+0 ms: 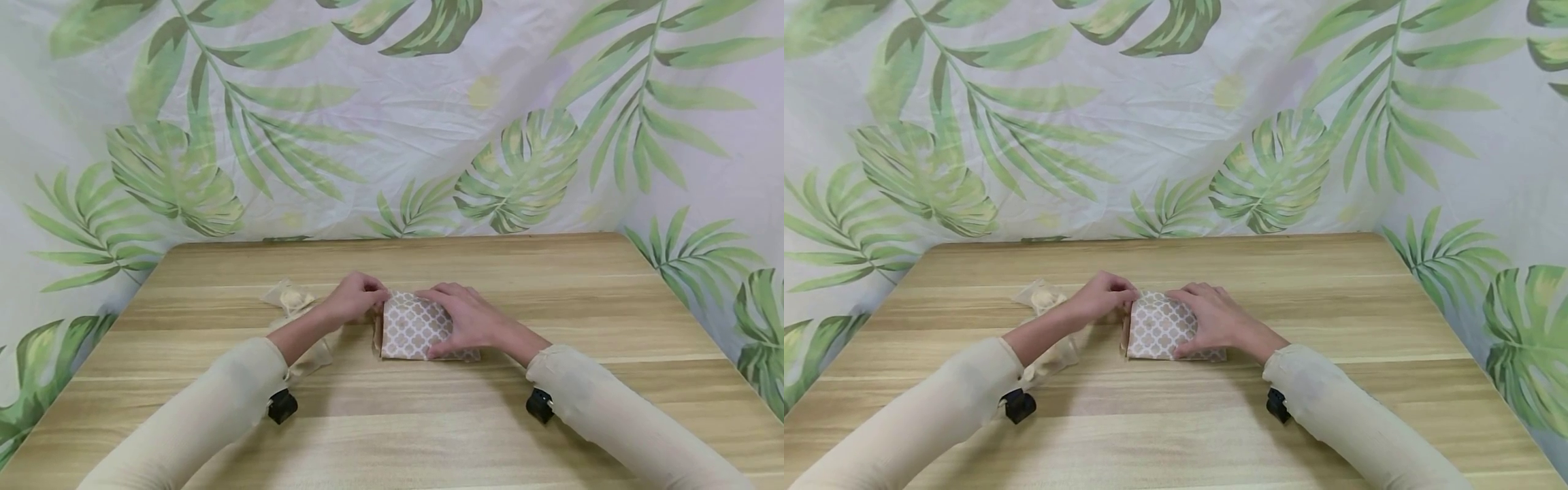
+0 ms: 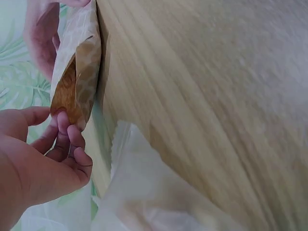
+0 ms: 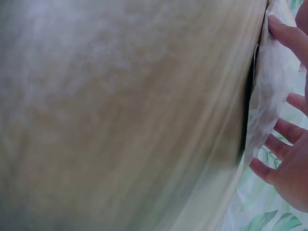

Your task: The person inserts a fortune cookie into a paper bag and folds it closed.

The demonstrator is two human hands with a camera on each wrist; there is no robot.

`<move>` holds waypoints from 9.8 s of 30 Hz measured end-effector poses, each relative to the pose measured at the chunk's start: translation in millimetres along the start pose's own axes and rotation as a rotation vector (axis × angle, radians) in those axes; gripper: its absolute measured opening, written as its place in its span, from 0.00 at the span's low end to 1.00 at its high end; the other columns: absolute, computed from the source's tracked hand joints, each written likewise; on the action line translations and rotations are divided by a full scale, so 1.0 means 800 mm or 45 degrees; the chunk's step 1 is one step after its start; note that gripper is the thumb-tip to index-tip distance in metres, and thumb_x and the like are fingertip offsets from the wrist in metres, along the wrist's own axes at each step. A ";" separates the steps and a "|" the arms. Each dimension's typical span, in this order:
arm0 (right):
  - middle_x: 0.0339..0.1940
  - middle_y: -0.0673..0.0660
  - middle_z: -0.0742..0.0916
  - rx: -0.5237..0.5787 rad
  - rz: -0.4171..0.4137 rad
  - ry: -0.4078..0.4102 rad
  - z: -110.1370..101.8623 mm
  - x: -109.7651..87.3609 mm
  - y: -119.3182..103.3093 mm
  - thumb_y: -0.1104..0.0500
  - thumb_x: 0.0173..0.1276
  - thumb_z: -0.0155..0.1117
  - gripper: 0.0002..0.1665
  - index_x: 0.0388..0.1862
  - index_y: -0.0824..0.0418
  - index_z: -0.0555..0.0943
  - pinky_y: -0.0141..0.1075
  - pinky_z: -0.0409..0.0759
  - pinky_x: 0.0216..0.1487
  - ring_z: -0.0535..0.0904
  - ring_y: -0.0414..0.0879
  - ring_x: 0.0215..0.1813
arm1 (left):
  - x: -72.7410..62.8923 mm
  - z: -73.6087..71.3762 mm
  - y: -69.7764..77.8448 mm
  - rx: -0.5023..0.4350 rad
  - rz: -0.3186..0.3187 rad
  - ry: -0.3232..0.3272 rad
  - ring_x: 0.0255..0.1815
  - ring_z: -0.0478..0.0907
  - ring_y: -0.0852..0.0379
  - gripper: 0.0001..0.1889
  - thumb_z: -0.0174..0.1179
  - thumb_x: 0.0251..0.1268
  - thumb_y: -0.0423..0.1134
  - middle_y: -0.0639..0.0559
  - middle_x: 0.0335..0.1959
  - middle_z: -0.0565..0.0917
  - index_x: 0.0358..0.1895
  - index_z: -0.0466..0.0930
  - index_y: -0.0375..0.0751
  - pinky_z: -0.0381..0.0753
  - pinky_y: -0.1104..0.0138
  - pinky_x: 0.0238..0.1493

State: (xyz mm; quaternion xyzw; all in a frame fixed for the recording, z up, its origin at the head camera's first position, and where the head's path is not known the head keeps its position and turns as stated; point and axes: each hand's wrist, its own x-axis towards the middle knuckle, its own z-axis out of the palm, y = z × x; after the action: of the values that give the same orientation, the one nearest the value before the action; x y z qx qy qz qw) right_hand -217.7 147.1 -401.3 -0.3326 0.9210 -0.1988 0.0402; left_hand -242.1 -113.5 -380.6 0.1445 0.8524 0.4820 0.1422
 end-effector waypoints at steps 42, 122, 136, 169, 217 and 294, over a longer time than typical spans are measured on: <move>0.68 0.61 0.76 0.048 -0.086 0.029 0.006 -0.003 0.006 0.39 0.42 0.87 0.69 0.81 0.56 0.64 0.58 0.73 0.69 0.72 0.58 0.69 | -0.011 -0.013 -0.028 0.421 0.345 -0.111 0.33 0.70 0.56 0.17 0.76 0.54 0.30 0.48 0.29 0.77 0.46 0.86 0.28 0.71 0.66 0.38; 0.71 0.63 0.78 0.209 -0.044 0.060 -0.001 0.002 0.004 0.48 0.47 0.88 0.62 0.79 0.62 0.67 0.60 0.69 0.71 0.73 0.62 0.71 | -0.045 -0.054 -0.039 0.532 0.343 -0.056 0.46 0.77 0.42 0.32 0.80 0.55 0.39 0.41 0.40 0.79 0.61 0.80 0.26 0.78 0.48 0.52; 0.70 0.63 0.79 0.207 -0.049 0.055 0.000 0.002 0.005 0.48 0.47 0.88 0.62 0.78 0.62 0.68 0.59 0.70 0.71 0.73 0.62 0.71 | -0.061 -0.084 -0.057 0.486 0.321 0.087 0.46 0.77 0.39 0.29 0.79 0.55 0.36 0.37 0.40 0.79 0.58 0.81 0.24 0.77 0.46 0.51; 0.71 0.61 0.79 0.217 -0.014 0.048 -0.001 0.003 0.006 0.47 0.47 0.89 0.63 0.79 0.60 0.67 0.59 0.69 0.71 0.73 0.61 0.71 | -0.078 -0.138 -0.089 0.771 0.073 0.292 0.63 0.74 0.27 0.32 0.77 0.57 0.44 0.26 0.61 0.79 0.60 0.81 0.26 0.72 0.35 0.61; 0.71 0.61 0.79 0.210 -0.052 0.074 0.006 0.003 0.010 0.48 0.46 0.89 0.58 0.74 0.61 0.72 0.57 0.70 0.71 0.74 0.60 0.70 | -0.080 -0.155 -0.101 0.672 0.019 0.281 0.60 0.75 0.31 0.35 0.73 0.55 0.41 0.22 0.62 0.77 0.64 0.76 0.22 0.75 0.40 0.57; 0.68 0.63 0.81 0.209 -0.088 0.079 0.005 0.006 0.014 0.48 0.45 0.89 0.56 0.72 0.63 0.74 0.58 0.69 0.72 0.75 0.62 0.69 | -0.065 -0.071 -0.037 0.531 0.338 0.173 0.53 0.80 0.41 0.29 0.70 0.49 0.37 0.36 0.57 0.84 0.59 0.83 0.31 0.81 0.56 0.44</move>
State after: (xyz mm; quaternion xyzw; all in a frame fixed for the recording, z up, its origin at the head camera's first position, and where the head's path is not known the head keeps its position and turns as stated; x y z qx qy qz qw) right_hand -227.4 150.1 -409.3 -0.3533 0.8904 -0.2851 0.0319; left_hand -219.3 -192.4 -372.9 0.2486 0.9145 0.3189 -0.0127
